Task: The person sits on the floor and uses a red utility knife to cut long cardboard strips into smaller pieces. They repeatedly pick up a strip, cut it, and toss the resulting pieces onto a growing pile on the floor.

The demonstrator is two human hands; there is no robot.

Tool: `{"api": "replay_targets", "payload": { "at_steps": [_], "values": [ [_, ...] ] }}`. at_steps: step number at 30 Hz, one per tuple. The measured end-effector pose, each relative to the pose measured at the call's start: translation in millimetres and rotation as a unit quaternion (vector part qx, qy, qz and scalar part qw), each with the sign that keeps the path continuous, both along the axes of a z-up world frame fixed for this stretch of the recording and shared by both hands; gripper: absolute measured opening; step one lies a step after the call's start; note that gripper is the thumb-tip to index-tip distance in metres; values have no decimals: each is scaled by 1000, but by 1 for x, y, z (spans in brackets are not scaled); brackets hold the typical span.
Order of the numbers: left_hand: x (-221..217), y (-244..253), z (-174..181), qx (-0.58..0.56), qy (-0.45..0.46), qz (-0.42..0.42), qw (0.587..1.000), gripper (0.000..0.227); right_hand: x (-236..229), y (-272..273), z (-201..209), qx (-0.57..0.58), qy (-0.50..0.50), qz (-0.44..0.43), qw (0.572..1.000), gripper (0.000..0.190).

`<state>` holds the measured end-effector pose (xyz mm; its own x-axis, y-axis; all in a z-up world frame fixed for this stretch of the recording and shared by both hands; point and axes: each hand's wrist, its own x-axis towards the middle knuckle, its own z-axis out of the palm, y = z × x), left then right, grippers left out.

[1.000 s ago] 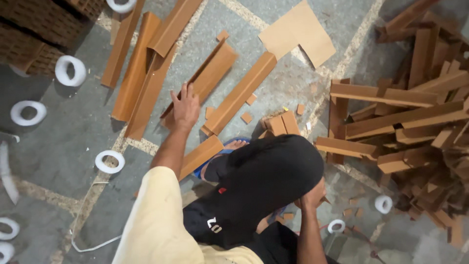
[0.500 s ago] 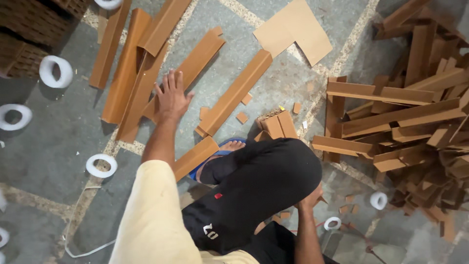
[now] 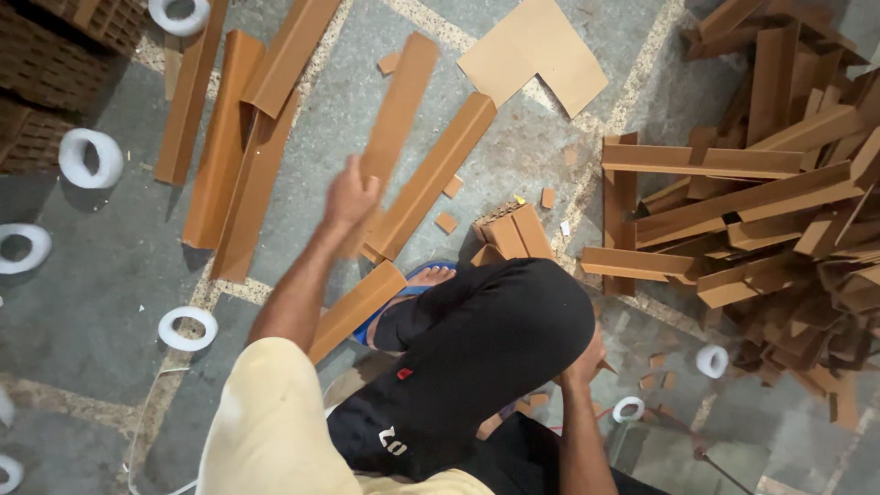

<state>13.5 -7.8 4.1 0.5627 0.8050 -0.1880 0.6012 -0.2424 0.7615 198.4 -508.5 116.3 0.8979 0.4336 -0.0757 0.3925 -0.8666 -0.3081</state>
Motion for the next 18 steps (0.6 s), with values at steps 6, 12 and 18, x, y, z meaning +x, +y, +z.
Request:
{"api": "replay_targets", "payload": {
  "at_steps": [6,12,18],
  "values": [
    [63,-38,37,-8,64,-121,991,88,-2,17,19,21,4,-2,1000,41],
    [76,-65,59,20,186,-137,973,82,3,45,45,163,113,-15,980,40],
    [25,-50,36,47,138,-52,988,86,-1,76,47,316,321,-27,892,39]
  ]
}}
